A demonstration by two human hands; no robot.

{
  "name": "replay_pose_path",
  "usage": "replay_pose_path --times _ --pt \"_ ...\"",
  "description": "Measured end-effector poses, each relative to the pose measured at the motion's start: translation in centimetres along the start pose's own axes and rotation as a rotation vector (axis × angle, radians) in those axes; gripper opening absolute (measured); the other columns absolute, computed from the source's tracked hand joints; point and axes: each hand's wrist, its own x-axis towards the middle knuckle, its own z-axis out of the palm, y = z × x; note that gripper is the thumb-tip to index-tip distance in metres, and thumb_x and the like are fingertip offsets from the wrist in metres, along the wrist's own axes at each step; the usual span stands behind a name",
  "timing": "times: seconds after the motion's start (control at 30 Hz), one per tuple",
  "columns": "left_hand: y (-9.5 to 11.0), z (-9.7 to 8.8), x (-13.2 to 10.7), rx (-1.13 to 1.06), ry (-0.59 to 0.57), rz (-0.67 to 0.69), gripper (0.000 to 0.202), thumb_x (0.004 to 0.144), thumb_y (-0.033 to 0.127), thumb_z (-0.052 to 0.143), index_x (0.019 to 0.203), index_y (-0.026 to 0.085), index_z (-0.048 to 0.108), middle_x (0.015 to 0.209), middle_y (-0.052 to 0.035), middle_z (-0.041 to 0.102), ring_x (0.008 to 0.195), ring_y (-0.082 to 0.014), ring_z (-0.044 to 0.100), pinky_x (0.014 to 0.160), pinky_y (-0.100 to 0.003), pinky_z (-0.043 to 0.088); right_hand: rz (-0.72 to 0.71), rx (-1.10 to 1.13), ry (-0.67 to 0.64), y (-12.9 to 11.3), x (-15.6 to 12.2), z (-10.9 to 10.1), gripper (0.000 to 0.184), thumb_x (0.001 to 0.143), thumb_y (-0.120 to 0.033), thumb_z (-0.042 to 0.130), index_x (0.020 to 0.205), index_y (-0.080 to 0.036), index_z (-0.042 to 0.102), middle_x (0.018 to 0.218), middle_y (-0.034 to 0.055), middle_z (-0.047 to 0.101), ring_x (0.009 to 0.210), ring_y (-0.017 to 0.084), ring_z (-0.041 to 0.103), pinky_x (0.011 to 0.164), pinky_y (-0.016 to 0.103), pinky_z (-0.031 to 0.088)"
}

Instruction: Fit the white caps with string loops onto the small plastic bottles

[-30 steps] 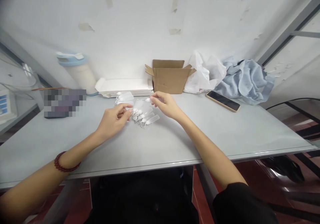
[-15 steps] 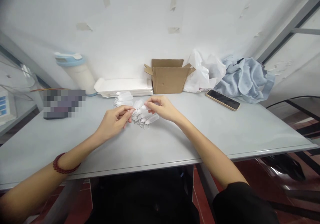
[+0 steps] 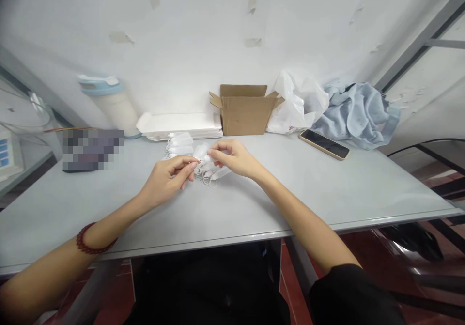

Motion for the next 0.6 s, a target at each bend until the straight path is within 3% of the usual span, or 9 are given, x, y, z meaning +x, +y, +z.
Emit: replay_pose_path --times 0.33,0.6 --pt "0.02 0.01 0.06 0.035 0.0 0.011 0.02 0.091 0.03 0.047 0.091 0.017 0.063 0.061 0.0015 0.059 0.049 -0.0106 0.052 0.049 -0.022 0.042 -0.01 0.0 -0.024 0.13 -0.01 0.11 0.023 0.083 -0.036 0.057 0.074 -0.015 0.063 0.067 -0.0007 0.057 0.061 0.009 0.054 0.062 0.024 0.046" --pt "-0.21 0.12 0.0 0.191 0.013 0.136 0.018 0.089 0.022 0.046 0.082 0.016 0.062 0.059 0.0022 0.061 0.05 -0.01 0.051 0.051 -0.022 0.039 -0.061 -0.113 -0.031 0.1 -0.08 0.55 0.021 0.083 -0.031 0.054 0.074 -0.014 0.062 0.069 0.001 0.061 0.064 0.011 0.055 0.062 0.024 0.044"
